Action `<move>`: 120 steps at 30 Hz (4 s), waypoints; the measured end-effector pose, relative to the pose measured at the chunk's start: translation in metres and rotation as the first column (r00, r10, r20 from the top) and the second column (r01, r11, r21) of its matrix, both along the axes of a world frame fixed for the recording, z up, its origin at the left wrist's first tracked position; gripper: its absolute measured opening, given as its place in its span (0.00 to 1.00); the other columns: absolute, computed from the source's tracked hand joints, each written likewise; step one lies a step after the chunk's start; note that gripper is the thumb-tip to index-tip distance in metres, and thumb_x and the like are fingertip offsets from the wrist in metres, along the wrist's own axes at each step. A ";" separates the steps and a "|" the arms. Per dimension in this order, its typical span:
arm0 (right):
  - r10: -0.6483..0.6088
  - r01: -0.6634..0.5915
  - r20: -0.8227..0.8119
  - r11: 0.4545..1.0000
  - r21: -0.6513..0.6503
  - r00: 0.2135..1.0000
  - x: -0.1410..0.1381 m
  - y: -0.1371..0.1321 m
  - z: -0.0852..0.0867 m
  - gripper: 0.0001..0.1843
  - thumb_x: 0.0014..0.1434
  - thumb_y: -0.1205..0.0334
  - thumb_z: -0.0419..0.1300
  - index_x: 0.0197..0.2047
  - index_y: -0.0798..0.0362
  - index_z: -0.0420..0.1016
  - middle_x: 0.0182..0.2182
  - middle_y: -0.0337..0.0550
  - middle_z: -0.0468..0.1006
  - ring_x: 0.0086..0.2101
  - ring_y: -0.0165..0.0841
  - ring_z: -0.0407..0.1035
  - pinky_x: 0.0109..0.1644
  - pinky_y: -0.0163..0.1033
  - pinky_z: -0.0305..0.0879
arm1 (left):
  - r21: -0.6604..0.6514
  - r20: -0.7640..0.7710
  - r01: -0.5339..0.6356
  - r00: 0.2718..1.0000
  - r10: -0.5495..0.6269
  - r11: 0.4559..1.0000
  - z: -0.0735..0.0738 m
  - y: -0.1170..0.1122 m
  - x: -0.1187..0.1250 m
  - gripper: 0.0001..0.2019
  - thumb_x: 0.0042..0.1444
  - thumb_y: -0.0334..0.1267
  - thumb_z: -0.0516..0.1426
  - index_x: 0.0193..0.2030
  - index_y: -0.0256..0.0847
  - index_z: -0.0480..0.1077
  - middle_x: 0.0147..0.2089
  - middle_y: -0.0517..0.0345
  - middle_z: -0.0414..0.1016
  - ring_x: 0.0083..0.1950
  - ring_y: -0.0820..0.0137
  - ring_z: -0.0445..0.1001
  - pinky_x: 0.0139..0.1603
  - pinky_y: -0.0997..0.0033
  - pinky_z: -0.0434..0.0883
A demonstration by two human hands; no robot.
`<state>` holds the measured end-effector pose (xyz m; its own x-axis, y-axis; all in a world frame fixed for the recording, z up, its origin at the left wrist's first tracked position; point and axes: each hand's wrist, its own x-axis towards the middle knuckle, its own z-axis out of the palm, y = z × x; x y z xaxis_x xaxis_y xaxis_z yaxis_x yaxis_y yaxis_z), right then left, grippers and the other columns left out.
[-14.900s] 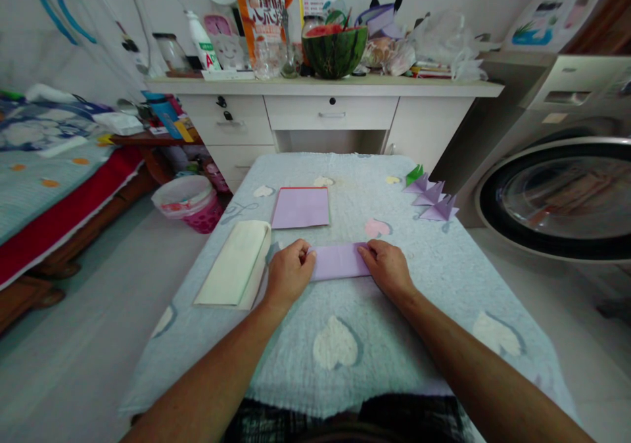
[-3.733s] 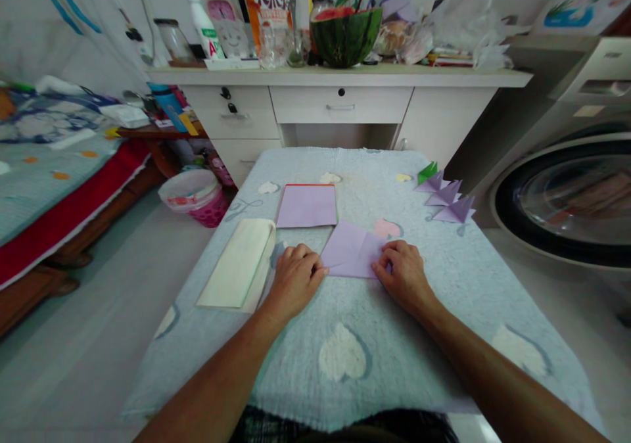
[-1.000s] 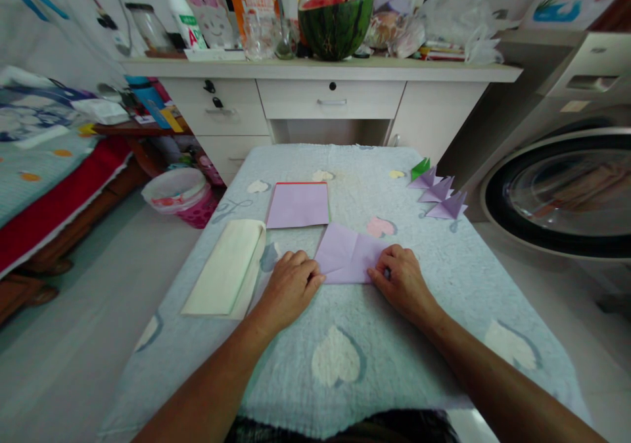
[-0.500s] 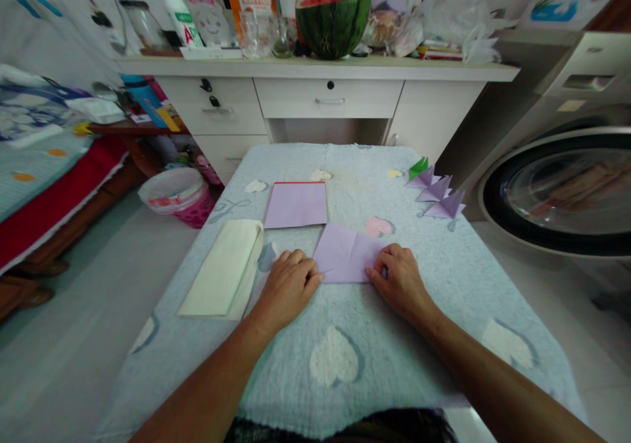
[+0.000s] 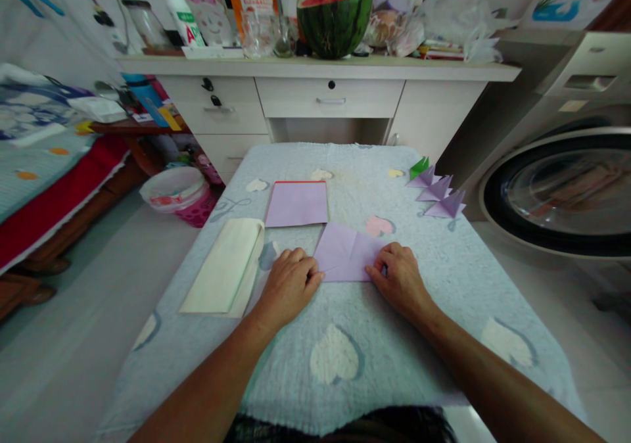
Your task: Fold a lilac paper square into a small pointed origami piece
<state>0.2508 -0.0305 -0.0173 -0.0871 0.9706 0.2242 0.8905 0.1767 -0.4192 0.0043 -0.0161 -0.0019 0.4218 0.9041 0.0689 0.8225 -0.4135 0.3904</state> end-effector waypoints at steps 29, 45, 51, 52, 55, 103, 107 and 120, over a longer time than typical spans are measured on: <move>-0.024 0.018 0.060 0.996 0.087 0.998 0.001 0.001 -0.004 0.09 0.57 0.60 0.60 0.40 0.54 0.71 0.37 0.48 0.72 0.37 0.41 0.63 0.42 0.44 0.57 | 0.032 0.014 -0.036 0.999 0.035 0.999 -0.002 0.000 0.000 0.09 0.58 0.40 0.58 0.28 0.41 0.68 0.37 0.56 0.67 0.42 0.63 0.66 0.46 0.63 0.63; 0.468 -0.482 0.283 0.876 -0.023 0.837 -0.008 -0.005 0.016 0.15 0.62 0.74 0.49 0.43 0.56 0.77 0.37 0.48 0.74 0.36 0.36 0.63 0.42 0.41 0.56 | -0.001 0.082 0.007 0.997 -0.007 1.000 0.001 0.002 -0.014 0.07 0.55 0.40 0.61 0.30 0.40 0.70 0.38 0.57 0.67 0.44 0.64 0.66 0.49 0.62 0.64; 0.477 -0.503 0.425 0.862 -0.056 0.770 -0.011 -0.015 0.024 0.23 0.64 0.53 0.55 0.62 0.44 0.67 0.43 0.50 0.72 0.40 0.41 0.62 0.44 0.44 0.56 | -0.049 0.119 0.029 0.993 -0.022 0.998 0.006 0.004 -0.020 0.05 0.55 0.35 0.60 0.30 0.41 0.71 0.38 0.58 0.68 0.45 0.65 0.67 0.56 0.58 0.62; 0.476 -0.502 0.437 0.863 -0.062 0.763 -0.012 -0.016 0.025 0.26 0.64 0.47 0.56 0.63 0.42 0.66 0.43 0.50 0.72 0.40 0.42 0.62 0.43 0.44 0.56 | -0.053 0.124 0.031 0.992 -0.024 0.998 0.006 0.004 -0.021 0.04 0.55 0.35 0.60 0.29 0.41 0.71 0.38 0.58 0.68 0.45 0.65 0.67 0.57 0.58 0.62; 0.470 -0.489 0.469 0.867 -0.090 0.748 -0.016 -0.020 0.028 0.30 0.61 0.39 0.54 0.64 0.40 0.65 0.43 0.52 0.72 0.39 0.44 0.62 0.43 0.46 0.56 | -0.064 0.129 0.041 0.991 -0.033 0.997 0.008 0.004 -0.021 0.04 0.55 0.35 0.59 0.29 0.41 0.71 0.38 0.58 0.68 0.46 0.65 0.67 0.58 0.56 0.61; 0.445 -0.409 0.500 0.893 -0.188 0.743 -0.058 -0.034 0.037 0.35 0.60 0.33 0.48 0.66 0.36 0.59 0.49 0.54 0.67 0.45 0.50 0.62 0.47 0.51 0.59 | -0.099 0.088 -0.062 0.994 0.071 0.993 0.007 0.006 -0.019 0.03 0.57 0.37 0.57 0.34 0.41 0.69 0.39 0.57 0.67 0.47 0.63 0.67 0.57 0.57 0.63; 0.436 -0.403 0.492 0.898 -0.177 0.754 -0.058 -0.034 0.034 0.35 0.60 0.33 0.49 0.66 0.35 0.59 0.50 0.54 0.67 0.46 0.51 0.61 0.47 0.52 0.58 | -0.094 0.090 -0.052 0.994 0.061 0.994 0.005 0.006 -0.021 0.02 0.55 0.34 0.59 0.34 0.42 0.69 0.39 0.58 0.66 0.47 0.64 0.66 0.59 0.57 0.62; 0.377 -0.324 0.481 0.926 -0.193 0.791 -0.072 -0.036 0.036 0.38 0.58 0.31 0.50 0.67 0.36 0.58 0.50 0.56 0.67 0.45 0.50 0.62 0.46 0.53 0.59 | -0.131 0.097 -0.055 0.993 0.068 0.990 0.008 0.008 -0.021 0.04 0.57 0.31 0.54 0.35 0.42 0.69 0.40 0.57 0.66 0.47 0.64 0.66 0.56 0.60 0.63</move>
